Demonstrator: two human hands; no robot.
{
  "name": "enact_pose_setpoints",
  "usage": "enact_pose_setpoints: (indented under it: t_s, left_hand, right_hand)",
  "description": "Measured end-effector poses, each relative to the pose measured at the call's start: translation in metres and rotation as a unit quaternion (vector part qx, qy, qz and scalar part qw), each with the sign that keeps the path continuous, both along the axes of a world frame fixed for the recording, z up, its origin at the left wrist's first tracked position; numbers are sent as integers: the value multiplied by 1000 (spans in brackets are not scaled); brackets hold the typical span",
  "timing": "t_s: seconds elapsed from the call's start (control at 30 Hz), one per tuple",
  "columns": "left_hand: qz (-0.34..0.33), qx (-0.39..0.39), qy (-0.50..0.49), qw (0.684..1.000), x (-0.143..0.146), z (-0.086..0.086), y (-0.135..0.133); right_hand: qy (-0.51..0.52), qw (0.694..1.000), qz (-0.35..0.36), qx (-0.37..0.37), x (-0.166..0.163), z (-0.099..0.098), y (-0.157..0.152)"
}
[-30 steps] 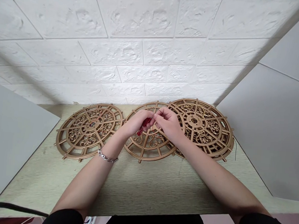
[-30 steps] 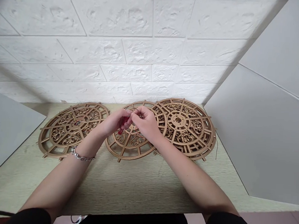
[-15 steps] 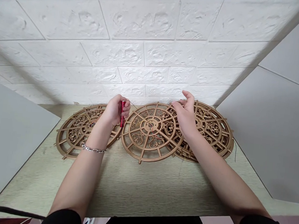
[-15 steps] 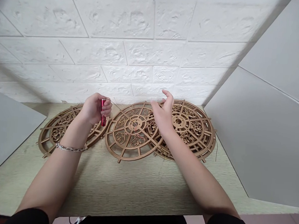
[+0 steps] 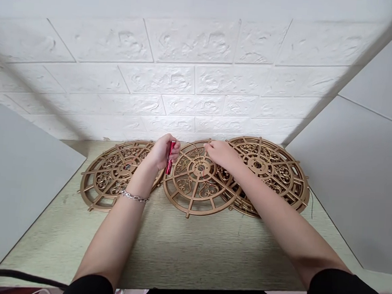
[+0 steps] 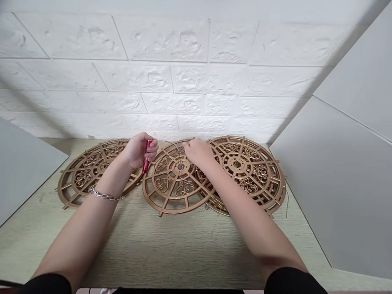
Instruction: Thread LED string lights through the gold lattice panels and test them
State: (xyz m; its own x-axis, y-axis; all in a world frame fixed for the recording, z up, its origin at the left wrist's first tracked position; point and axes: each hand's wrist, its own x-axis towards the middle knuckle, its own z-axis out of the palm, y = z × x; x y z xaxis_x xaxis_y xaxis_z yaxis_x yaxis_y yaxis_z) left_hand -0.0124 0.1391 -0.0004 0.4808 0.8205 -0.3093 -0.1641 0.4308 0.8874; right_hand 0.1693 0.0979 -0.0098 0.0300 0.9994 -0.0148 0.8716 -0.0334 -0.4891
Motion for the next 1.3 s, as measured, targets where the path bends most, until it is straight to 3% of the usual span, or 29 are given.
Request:
enact_pose_setpoints:
  t_s: [0.17, 0.3, 0.37, 0.5, 0.57, 0.67, 0.8, 0.9, 1.0, 1.13, 1.3]
  left_hand:
    - [-9, -20, -13, 1000, 2, 0, -1]
    - [-8, -43, -32, 999, 3, -4, 0]
    - [-5, -56, -47, 997, 4, -7, 2]
    - [-1, -87, -80, 993, 6, -13, 3]
    - [-4, -116, -114, 987, 7, -16, 4]
    - [-12, -169, -182, 969, 9, -21, 4]
    - [-8, -215, -231, 949, 10, -26, 3]
    - [-4, -226, -252, 941, 11, -25, 1]
    - [-5, -227, -267, 937, 11, -24, -1]
    - [-4, -233, -274, 933, 12, -24, -2]
    - [10, -238, -277, 931, 16, -23, -3]
  right_hand:
    - [59, 996, 23, -63, -9, -12, 29]
    - [106, 993, 9, -54, -12, -16, 32]
    - [187, 982, -18, -19, -9, -12, 28]
    - [432, 892, -32, 131, -6, 3, 1]
    - [467, 858, 7, 213, -8, 7, -20]
    - [403, 876, 96, 248, -17, 0, -49]
    - [202, 907, 221, 295, -29, -25, -62]
    - [55, 929, 235, 281, -35, -38, -60]
    - [-30, 944, 240, 226, -39, -40, -60]
    - [-76, 949, 235, 196, -42, -41, -61]
    - [-115, 929, 249, 247, -39, -47, -58]
